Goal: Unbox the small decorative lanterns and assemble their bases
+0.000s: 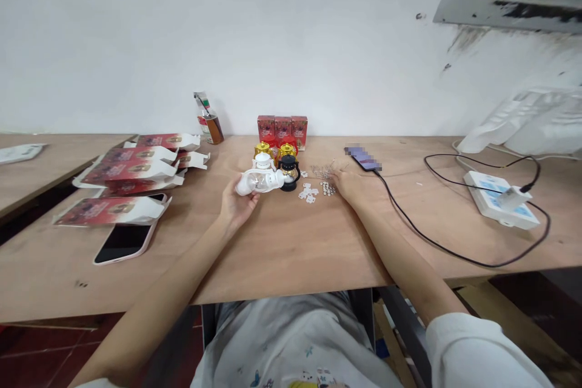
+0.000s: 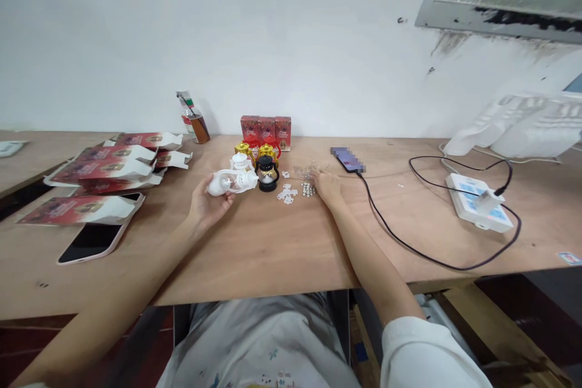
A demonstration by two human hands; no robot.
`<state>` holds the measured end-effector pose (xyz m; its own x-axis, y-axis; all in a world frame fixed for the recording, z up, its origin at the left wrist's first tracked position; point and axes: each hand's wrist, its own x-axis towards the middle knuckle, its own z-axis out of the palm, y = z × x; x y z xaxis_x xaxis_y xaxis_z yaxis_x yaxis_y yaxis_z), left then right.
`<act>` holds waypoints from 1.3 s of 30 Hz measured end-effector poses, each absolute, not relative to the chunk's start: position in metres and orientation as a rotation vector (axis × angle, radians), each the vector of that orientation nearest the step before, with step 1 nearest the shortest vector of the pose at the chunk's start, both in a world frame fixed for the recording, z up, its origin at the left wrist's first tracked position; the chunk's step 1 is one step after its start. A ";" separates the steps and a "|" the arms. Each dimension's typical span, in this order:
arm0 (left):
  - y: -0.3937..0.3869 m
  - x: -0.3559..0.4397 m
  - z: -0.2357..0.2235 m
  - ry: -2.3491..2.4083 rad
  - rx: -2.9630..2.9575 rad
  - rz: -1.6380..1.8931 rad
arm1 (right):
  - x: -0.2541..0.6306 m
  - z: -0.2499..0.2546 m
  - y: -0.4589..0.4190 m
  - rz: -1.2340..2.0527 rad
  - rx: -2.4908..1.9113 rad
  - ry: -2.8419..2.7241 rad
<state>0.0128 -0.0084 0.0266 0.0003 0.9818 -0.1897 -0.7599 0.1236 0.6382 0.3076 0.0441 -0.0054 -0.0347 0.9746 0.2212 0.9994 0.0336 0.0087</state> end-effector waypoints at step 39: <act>-0.038 0.026 0.012 1.243 3.087 1.239 | 0.216 -0.002 -0.029 -0.488 -0.600 -2.048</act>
